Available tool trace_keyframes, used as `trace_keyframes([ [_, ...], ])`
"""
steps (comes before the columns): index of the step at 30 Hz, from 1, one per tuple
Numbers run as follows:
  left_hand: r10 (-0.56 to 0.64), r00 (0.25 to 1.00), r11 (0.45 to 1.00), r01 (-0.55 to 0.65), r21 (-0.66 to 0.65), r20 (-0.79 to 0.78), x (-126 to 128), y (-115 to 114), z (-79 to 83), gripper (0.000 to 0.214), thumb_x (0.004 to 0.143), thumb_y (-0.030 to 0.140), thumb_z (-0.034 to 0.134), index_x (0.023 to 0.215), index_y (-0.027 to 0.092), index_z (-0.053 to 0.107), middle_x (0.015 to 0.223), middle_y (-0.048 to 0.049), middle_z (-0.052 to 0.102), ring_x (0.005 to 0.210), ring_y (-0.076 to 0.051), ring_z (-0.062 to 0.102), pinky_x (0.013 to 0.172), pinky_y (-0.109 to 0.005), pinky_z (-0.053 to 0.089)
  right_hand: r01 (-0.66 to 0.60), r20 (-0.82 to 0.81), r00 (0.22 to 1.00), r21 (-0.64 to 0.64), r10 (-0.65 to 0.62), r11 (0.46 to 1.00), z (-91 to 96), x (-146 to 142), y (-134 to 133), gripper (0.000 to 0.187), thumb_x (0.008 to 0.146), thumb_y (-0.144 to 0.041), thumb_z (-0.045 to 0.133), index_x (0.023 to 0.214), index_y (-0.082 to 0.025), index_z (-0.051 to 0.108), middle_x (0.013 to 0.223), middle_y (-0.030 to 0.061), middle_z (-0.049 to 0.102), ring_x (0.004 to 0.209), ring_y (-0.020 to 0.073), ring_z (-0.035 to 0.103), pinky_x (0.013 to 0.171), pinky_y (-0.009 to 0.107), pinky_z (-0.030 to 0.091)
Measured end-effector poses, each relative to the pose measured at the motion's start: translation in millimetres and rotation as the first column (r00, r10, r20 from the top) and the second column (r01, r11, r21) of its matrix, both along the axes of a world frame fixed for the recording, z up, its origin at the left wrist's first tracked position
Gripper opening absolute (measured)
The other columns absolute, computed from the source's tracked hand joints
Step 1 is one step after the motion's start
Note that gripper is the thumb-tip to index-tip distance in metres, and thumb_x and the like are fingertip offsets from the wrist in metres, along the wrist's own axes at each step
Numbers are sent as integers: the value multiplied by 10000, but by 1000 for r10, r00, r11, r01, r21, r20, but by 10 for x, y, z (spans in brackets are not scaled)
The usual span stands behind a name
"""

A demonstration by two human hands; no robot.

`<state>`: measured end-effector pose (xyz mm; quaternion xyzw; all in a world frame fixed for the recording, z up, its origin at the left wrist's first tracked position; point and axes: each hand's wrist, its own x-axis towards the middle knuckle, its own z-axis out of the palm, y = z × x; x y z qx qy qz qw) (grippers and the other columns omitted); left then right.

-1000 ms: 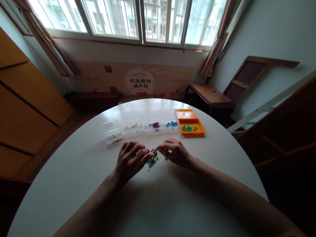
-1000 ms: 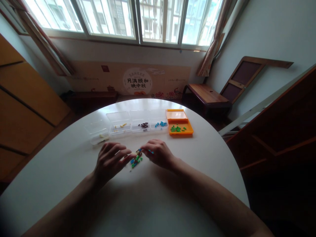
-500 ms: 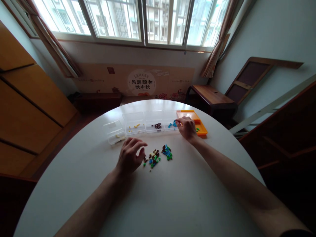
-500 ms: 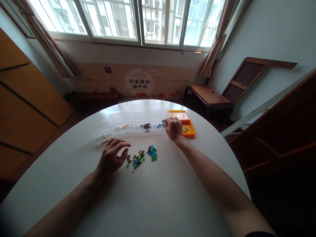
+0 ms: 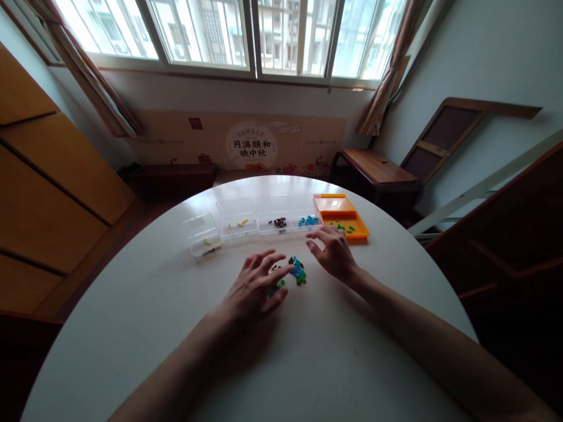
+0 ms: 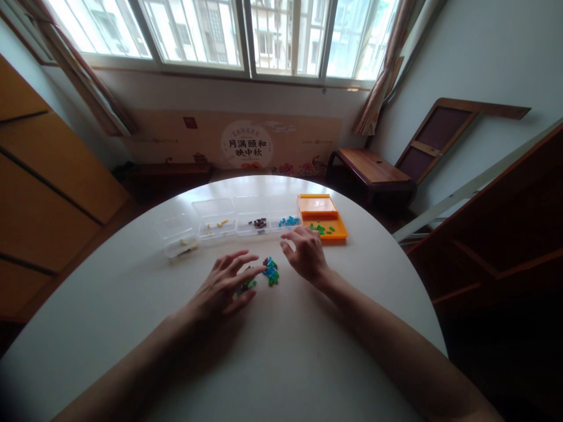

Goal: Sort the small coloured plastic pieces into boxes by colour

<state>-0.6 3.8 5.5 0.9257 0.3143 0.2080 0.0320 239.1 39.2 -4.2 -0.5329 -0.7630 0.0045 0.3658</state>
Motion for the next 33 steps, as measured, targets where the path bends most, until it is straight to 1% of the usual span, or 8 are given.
trace_keyframes([
  [3, -1, 998, 1000, 1, 8, -64, 34, 0, -23, 368, 882, 282, 524, 1246, 309, 574, 1336, -71, 516, 1306, -313, 356, 1037, -490, 303, -18, -8, 1000, 5, 18, 1000, -43, -14, -75, 117, 865, -262, 596, 916, -207, 686, 927, 57, 680, 928, 245, 580, 870, 390, 376],
  [9, 15, 999, 999, -14, 33, -49, 36, -4, -13, 299, 901, 276, 511, 1181, 270, 618, 1300, -70, 550, 1282, -301, 387, 1032, -481, 331, -36, -34, 999, -2, 36, 999, -43, -62, -154, 107, 873, -245, 589, 893, -205, 687, 890, 48, 681, 890, 223, 583, 847, 373, 377],
  [14, 43, 998, 999, -42, 32, -48, 63, -20, 8, 279, 900, 287, 519, 1159, 273, 621, 1294, -59, 558, 1270, -298, 400, 1017, -478, 351, -49, -42, 998, -32, 48, 998, -27, -100, -204, 106, 874, -236, 590, 889, -206, 690, 867, 36, 677, 889, 215, 585, 842, 364, 375],
  [19, 49, 999, 998, -49, 46, 12, 74, -34, -5, 127, 868, 277, 562, 941, 226, 652, 1225, -58, 597, 1234, -290, 433, 1003, -467, 361, -82, -43, 996, -26, 81, 996, -45, -133, -227, 94, 868, -230, 599, 870, -207, 690, 872, 35, 681, 875, 208, 585, 840, 363, 369],
  [22, 52, 999, 998, -53, 45, 16, 80, -41, -17, 64, 847, 234, 580, 876, 209, 632, 1205, -57, 609, 1216, -283, 442, 986, -458, 371, -102, -42, 994, -11, 102, 995, -59, -155, -241, 94, 867, -229, 600, 865, -202, 690, 873, 39, 681, 869, 205, 579, 847, 363, 368],
  [26, 43, 999, 998, -44, 52, 17, 103, -53, -25, 61, 855, 204, 569, 826, 204, 623, 1196, -54, 613, 1180, -266, 461, 972, -443, 379, -142, -31, 989, 7, 142, 990, -59, -188, -266, 93, 868, -224, 600, 855, -204, 689, 850, 41, 677, 852, 199, 564, 851, 360, 366],
  [29, 36, 999, 998, -37, 51, 32, 115, -52, -38, 92, 877, 192, 542, 835, 201, 623, 1179, -58, 619, 1150, -251, 470, 959, -427, 381, -177, -32, 984, 27, 178, 984, -54, -201, -278, 83, 863, -211, 605, 846, -209, 686, 833, 35, 678, 834, 192, 560, 838, 356, 366],
  [33, 56, 991, 998, -59, 21, 123, 94, -16, -66, 101, 915, 195, 513, 881, 204, 607, 1121, -48, 639, 1104, -226, 484, 924, -393, 376, -290, -34, 955, 88, 294, 953, -58, -198, -279, 80, 864, -216, 596, 843, -206, 672, 814, 28, 682, 792, 176, 563, 786, 338, 383],
])
